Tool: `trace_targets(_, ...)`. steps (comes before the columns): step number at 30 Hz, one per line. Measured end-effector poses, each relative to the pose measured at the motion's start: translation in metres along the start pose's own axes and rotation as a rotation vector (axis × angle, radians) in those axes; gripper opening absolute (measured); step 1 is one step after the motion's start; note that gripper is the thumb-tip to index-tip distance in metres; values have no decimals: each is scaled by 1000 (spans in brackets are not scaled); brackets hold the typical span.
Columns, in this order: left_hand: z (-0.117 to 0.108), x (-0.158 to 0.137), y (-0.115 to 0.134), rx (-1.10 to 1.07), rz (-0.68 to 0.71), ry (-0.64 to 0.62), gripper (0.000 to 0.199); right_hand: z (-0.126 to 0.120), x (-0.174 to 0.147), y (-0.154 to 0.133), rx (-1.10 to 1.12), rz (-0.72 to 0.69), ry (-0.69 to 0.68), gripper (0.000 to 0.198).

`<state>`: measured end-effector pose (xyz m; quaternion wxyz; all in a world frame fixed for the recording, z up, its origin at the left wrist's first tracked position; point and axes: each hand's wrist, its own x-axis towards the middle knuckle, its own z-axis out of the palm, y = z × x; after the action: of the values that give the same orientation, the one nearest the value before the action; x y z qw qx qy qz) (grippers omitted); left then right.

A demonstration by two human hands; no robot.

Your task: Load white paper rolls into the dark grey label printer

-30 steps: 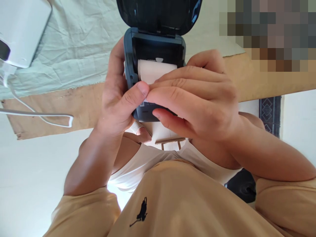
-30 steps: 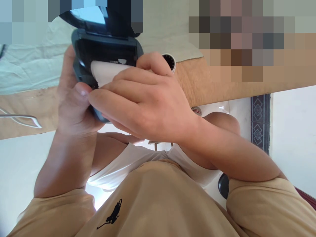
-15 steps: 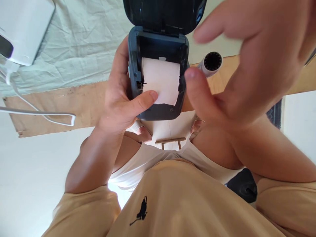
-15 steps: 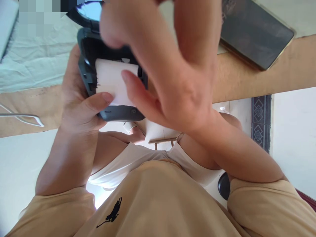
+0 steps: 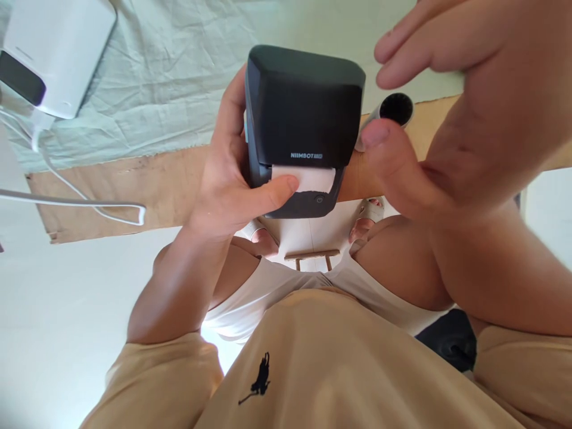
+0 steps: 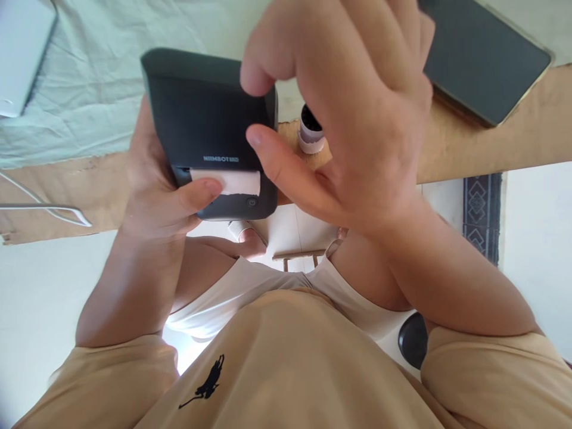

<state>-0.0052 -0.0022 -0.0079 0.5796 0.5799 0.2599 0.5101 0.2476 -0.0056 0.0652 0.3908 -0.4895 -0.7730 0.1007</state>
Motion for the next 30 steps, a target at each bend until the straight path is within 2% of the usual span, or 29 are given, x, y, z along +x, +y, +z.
trace_targets(3,10,-2,9,-63,6,17,77,2,-10,-9,-53,-192,-50,39)
trace_targets(5,20,-6,18,-73,-25,67,61,4,-16,-12,-31,-225,-44,40)
trace_targets(7,29,-9,28,-54,-128,115,38,6,-19,-15,-2,-190,-58,48)
trace_targets(11,39,-9,40,-55,-198,152,42,8,-17,-25,1,-41,-113,57)
trace_targets(14,39,-8,40,-43,-270,160,33,10,-14,-27,-26,25,-146,65)
trace_targets(15,39,-8,38,-68,-167,186,35,11,-13,-27,-40,26,-143,69)
trace_targets(18,40,-7,33,-103,-148,273,38,18,-15,-26,-75,17,-73,78)
trace_targets(23,44,-5,34,-127,-176,274,48,25,-23,-26,-162,-28,-36,72)
trace_targets(28,49,-2,44,-161,-268,346,64,11,-24,-12,-147,-84,-4,59)
trace_targets(30,48,0,48,-195,-297,361,65,4,-26,-6,-143,-91,8,57)
